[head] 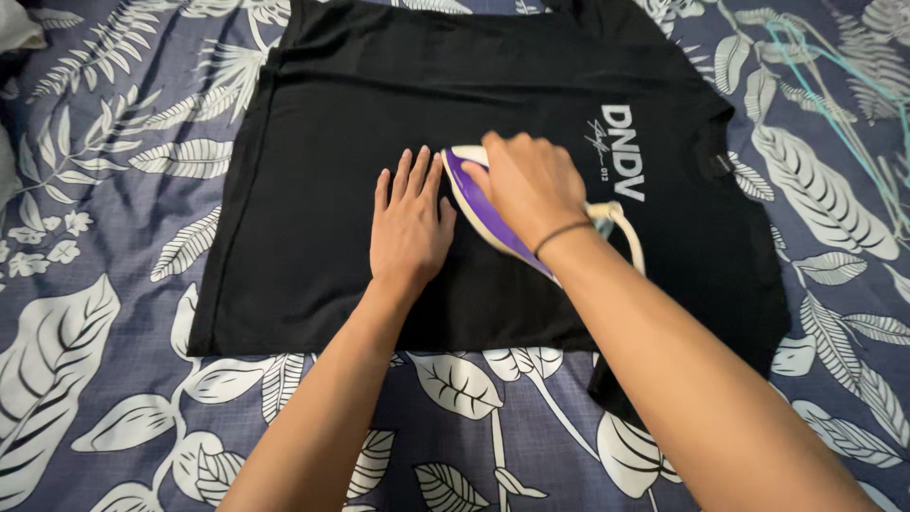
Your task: The person irons a black t-shirt laid on a bed with a purple and white iron. They repeatedly smooth the fabric, adjust the shirt's position, and continue ironing different sections until the end of the clip.
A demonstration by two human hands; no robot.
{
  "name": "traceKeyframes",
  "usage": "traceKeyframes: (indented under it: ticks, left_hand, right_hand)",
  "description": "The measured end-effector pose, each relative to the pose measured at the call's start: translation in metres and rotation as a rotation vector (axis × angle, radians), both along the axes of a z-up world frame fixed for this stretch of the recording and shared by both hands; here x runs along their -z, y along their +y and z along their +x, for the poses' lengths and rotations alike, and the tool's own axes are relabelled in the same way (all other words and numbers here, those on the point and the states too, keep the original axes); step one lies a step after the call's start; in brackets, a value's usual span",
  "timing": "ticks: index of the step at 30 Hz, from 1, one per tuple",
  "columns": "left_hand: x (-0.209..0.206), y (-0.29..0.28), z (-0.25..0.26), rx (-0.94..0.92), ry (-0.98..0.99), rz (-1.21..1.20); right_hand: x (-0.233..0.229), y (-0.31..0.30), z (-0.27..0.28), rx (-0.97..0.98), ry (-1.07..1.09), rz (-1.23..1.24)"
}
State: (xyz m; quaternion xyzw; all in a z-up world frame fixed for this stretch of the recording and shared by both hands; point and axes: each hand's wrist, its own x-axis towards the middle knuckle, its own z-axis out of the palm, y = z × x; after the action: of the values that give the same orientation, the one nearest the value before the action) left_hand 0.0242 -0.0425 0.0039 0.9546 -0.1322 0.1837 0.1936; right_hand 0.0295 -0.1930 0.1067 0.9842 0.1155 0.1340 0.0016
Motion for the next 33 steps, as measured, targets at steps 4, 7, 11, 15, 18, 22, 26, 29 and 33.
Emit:
traceKeyframes:
  ticks: [4, 7, 11, 15, 18, 22, 26, 29, 33]
  left_hand:
    - [-0.003, 0.0, -0.001, 0.003, 0.01, 0.007]
    - [-0.002, 0.001, -0.003, 0.006, 0.0, 0.009]
    - [-0.003, 0.001, -0.005, 0.007, -0.032, 0.018]
    - [-0.004, 0.001, -0.006, 0.001, -0.033, -0.004]
    - [-0.005, 0.0, -0.005, 0.006, -0.031, -0.014]
    - [-0.005, 0.001, -0.006, 0.008, -0.05, -0.006]
    - [-0.004, -0.001, -0.005, 0.009, -0.078, 0.014]
    - [-0.003, -0.005, -0.003, 0.019, -0.108, 0.036]
    - [-0.001, -0.03, -0.001, 0.06, -0.07, -0.019]
  right_hand:
    - [0.004, -0.001, 0.025, -0.032, -0.03, -0.013]
    - [0.007, -0.008, 0.035, -0.01, -0.026, -0.008]
    - [0.009, -0.04, 0.046, 0.027, -0.07, 0.009]
    - [0.001, -0.09, 0.053, 0.165, 0.002, 0.001]
    - [-0.003, -0.125, 0.05, 0.199, 0.026, 0.028]
    - [-0.002, -0.148, 0.054, 0.179, 0.239, 0.182]
    - [-0.004, -0.153, 0.034, 0.126, 0.367, 0.21]
    - [-0.015, -0.144, 0.005, 0.121, 0.492, 0.221]
    - [-0.031, -0.129, -0.033, 0.142, 0.58, 0.228]
